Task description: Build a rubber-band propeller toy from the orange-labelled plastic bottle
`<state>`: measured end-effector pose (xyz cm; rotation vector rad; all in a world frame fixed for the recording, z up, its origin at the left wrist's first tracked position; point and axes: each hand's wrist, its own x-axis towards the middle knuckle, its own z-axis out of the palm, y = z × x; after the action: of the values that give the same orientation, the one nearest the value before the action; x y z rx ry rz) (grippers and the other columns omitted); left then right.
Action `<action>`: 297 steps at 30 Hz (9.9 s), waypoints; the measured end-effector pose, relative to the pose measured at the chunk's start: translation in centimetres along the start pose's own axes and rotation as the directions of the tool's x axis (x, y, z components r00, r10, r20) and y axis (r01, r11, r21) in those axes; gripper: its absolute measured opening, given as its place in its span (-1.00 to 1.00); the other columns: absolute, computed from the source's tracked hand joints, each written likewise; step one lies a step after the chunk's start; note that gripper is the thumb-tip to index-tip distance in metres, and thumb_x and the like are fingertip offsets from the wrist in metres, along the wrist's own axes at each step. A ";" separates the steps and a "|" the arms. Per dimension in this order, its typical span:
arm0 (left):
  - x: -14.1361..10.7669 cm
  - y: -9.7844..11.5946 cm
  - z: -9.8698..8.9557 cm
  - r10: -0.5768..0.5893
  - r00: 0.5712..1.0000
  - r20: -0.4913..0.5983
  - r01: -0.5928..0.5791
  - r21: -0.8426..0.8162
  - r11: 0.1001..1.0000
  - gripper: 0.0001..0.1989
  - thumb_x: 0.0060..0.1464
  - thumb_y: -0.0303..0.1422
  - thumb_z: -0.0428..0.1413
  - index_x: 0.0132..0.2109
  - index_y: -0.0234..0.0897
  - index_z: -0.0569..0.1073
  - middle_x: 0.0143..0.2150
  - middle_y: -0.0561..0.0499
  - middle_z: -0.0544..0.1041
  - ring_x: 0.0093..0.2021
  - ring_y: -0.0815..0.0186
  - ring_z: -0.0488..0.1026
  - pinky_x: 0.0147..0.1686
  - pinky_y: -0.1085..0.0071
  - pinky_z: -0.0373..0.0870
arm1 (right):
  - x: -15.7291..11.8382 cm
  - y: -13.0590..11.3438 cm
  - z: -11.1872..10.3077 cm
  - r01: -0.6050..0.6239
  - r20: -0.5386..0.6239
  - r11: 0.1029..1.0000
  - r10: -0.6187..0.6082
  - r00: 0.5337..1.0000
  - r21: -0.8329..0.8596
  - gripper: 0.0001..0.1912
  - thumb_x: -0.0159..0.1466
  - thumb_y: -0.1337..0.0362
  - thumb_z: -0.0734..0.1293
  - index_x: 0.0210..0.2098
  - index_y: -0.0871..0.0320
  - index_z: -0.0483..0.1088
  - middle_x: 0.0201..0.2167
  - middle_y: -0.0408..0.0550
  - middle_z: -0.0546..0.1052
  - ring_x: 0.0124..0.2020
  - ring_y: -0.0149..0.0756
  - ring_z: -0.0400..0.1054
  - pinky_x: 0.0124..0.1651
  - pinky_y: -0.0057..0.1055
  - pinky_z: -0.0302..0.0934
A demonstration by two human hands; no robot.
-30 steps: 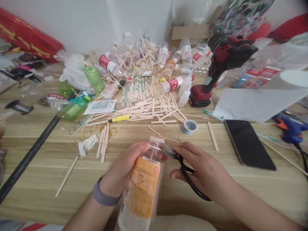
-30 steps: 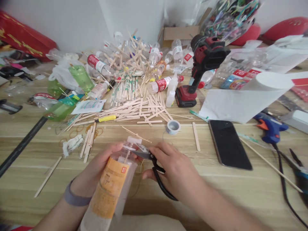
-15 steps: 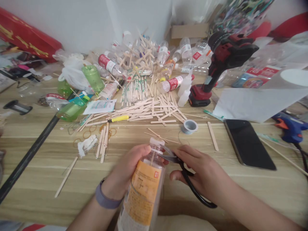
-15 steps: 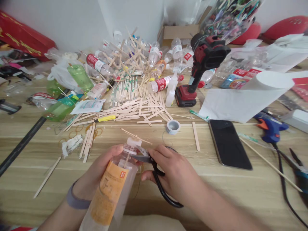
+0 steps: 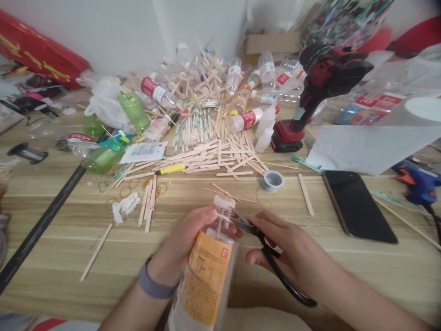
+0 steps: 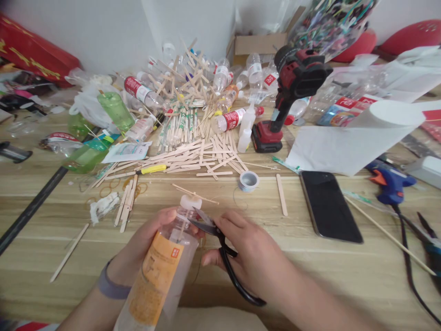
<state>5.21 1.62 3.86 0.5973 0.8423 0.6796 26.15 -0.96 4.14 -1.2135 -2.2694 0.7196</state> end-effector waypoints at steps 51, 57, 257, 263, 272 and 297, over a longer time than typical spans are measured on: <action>-0.8 0.9 0.1 -0.067 0.997 -0.047 0.079 0.366 0.927 -0.69 -0.04 -0.17 0.20 -0.22 -0.30 0.56 -0.30 -0.03 0.60 -0.32 0.26 0.47 -0.32 0.41 0.29 | -1.2 -1.5 -0.9 -0.192 0.095 0.971 0.179 0.979 0.142 -0.64 0.33 0.00 0.23 -0.46 0.10 0.35 -0.58 -0.17 0.40 -0.59 -0.38 0.26 -0.54 -0.47 0.13; -1.0 1.9 -0.2 0.034 0.999 -0.031 -0.008 0.603 0.798 -0.72 0.04 -0.19 0.19 -0.18 -0.29 0.55 -0.27 0.00 0.59 -0.29 0.26 0.45 -0.33 0.42 0.26 | -1.4 -1.7 -0.7 -0.231 0.119 0.965 0.217 0.969 0.126 -0.69 0.32 0.06 0.26 -0.43 0.11 0.41 -0.57 -0.15 0.44 -0.60 -0.38 0.29 -0.54 -0.47 0.16; -1.2 0.9 -1.4 0.126 0.987 -0.105 -0.047 0.558 0.828 -0.62 -0.08 -0.25 0.22 -0.07 -0.20 0.48 -0.12 0.02 0.59 -0.08 0.14 0.48 -0.08 0.31 0.37 | -0.8 -2.8 5.0 -0.180 -0.204 0.972 0.148 0.968 -0.148 -0.53 0.31 0.42 0.12 0.20 0.13 0.29 -0.32 -0.03 0.60 -0.54 -0.29 0.51 -0.49 -0.41 0.45; -1.2 0.7 -1.0 0.127 0.981 -0.146 -0.018 0.583 0.813 -0.61 -0.09 -0.24 0.21 -0.08 -0.25 0.45 -0.15 -0.01 0.58 -0.12 0.12 0.48 -0.11 0.29 0.37 | -0.6 -2.4 5.3 -0.167 -0.250 0.958 0.107 0.962 -0.233 -0.57 0.32 0.43 0.11 0.14 0.26 0.32 -0.34 0.02 0.60 -0.53 -0.24 0.53 -0.60 -0.39 0.40; -1.1 0.5 -1.1 0.143 0.985 -0.096 -0.068 0.547 0.834 -0.62 -0.07 -0.30 0.19 -0.05 -0.23 0.44 -0.11 0.00 0.58 -0.06 0.13 0.47 -0.08 0.32 0.38 | -0.1 -2.0 5.4 -0.159 -0.237 0.987 0.157 0.959 0.012 -0.59 0.33 0.41 0.16 0.15 0.19 0.34 -0.33 -0.04 0.57 -0.40 -0.34 0.53 -0.41 -0.51 0.40; -0.3 0.6 -0.8 0.116 0.991 0.063 -0.122 0.104 0.987 -0.55 0.01 -0.16 0.19 0.03 -0.24 0.44 -0.09 -0.06 0.59 -0.10 0.16 0.52 -0.07 0.30 0.38 | -0.4 0.3 4.3 -0.015 -0.269 0.986 -0.030 0.963 -0.164 -0.39 0.30 0.47 0.16 0.32 0.06 0.11 -0.29 -0.08 0.57 -0.42 -0.37 0.51 -0.41 -0.51 0.39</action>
<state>4.22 1.98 3.96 0.7658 0.7981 0.7256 23.90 -2.08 0.67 -1.2907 -2.1340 0.3420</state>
